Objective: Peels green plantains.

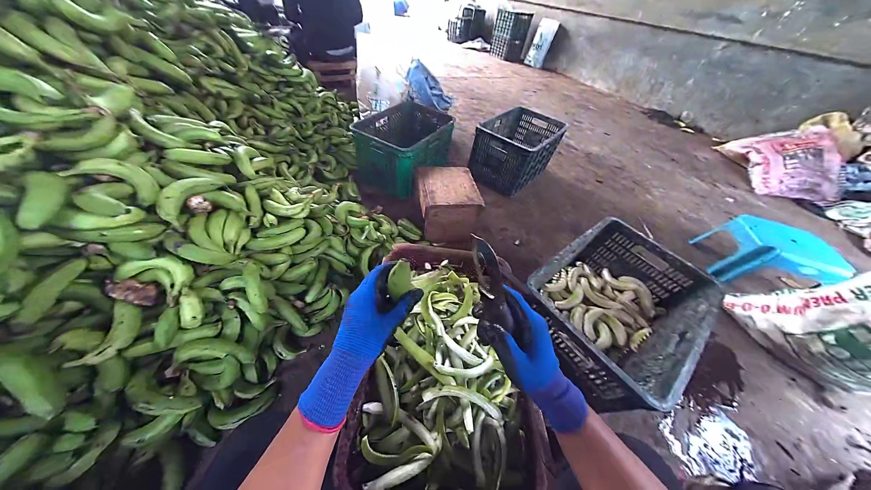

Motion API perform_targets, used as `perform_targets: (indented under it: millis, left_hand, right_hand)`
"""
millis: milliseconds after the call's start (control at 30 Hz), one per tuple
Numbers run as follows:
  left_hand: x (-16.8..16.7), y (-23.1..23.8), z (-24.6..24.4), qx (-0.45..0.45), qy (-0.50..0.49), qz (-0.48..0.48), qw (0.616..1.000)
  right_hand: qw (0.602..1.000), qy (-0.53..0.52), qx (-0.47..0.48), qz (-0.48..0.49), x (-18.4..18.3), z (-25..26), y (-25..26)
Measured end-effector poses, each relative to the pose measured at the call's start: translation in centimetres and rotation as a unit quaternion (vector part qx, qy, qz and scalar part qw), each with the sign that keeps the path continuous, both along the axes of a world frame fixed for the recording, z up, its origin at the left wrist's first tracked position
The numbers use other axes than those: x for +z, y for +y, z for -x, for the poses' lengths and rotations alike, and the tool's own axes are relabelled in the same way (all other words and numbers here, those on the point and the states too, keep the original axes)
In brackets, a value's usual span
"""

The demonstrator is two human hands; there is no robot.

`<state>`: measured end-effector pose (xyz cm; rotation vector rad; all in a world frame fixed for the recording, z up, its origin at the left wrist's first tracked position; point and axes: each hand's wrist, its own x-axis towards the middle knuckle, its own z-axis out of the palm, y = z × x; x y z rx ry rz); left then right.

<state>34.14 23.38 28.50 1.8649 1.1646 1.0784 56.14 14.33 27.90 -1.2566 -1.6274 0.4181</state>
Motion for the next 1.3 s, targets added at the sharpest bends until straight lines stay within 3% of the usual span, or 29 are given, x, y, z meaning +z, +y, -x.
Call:
perform_targets:
  millis: [33,67,100,133,167,233,333,400,467,533,633,733,800,933,1033,1167,1233,1300]
  left_hand:
    - [-0.2,-0.3,-0.1,-0.019,-0.006,0.001,1.000]
    - [-0.4,-0.4,-0.1,-0.038,-0.019,0.002,0.999]
    - [-0.5,-0.3,0.1,-0.052,-0.030,0.008,0.998]
    - [-0.5,0.1,0.6,-0.068,-0.049,0.023,0.996]
    - [-0.5,0.6,1.1,-0.083,-0.073,0.046,0.993]
    - [-1.0,1.2,1.7,-0.093,-0.145,0.117,0.978]
    - [-1.6,2.2,2.2,-0.092,-0.200,0.169,0.961]
    - [-1.6,2.2,2.0,-0.079,-0.208,0.196,0.955]
    - [-1.0,1.3,1.4,-0.082,-0.195,0.211,0.954]
    - [-0.5,0.0,0.9,-0.087,-0.184,0.212,0.956]
    - [-0.4,-0.8,0.4,-0.070,-0.179,0.233,0.953]
    - [0.0,-0.8,0.5,-0.129,-0.259,0.296,0.910]
    - [-0.1,-0.3,1.1,-0.168,-0.280,0.310,0.893]
    - [-1.0,1.0,1.4,-0.060,-0.200,0.177,0.962]
    - [-0.8,0.3,0.6,-0.017,-0.200,0.151,0.968]
    - [0.1,-1.9,-0.3,-0.067,-0.215,0.221,0.949]
    - [0.2,-2.1,-0.7,-0.101,-0.237,0.276,0.926]
    - [-0.6,-1.3,-0.5,-0.137,-0.266,0.325,0.897]
  right_hand:
    - [0.994,-0.064,-0.012,0.092,0.1,-0.1,-0.1]
    - [0.959,-0.130,-0.012,0.254,0.1,-0.2,0.4]
    - [0.899,-0.184,0.002,0.397,-0.6,-0.6,1.7]
    - [0.859,-0.212,0.010,0.467,-1.8,-0.8,2.7]
    - [0.854,-0.206,0.016,0.478,-2.3,-0.9,3.1]
    - [0.907,-0.161,0.027,0.389,-2.1,-1.4,2.5]
    - [0.971,-0.157,0.072,0.162,-2.7,-1.1,1.4]
    - [0.973,-0.211,0.094,0.024,-3.4,-0.9,1.2]
    - [0.963,-0.251,0.096,-0.026,-3.2,-0.4,1.4]
    - [0.962,-0.263,0.069,-0.023,-2.6,0.3,2.0]
    - [0.963,-0.257,-0.066,0.044,-1.5,-0.2,3.5]
    - [0.955,-0.202,-0.157,0.152,-0.1,-2.5,4.6]
    - [0.965,-0.167,-0.135,0.149,-0.3,-3.7,4.1]
    - [0.980,-0.132,0.055,0.138,-1.5,-2.1,1.6]
    - [0.962,-0.181,0.124,0.163,-1.5,-0.2,1.0]
    - [0.964,-0.254,-0.076,0.029,-0.7,-1.3,3.1]
    - [0.955,-0.250,-0.155,0.037,0.4,-3.0,3.6]
    - [0.962,-0.214,-0.155,0.070,0.8,-4.0,3.3]
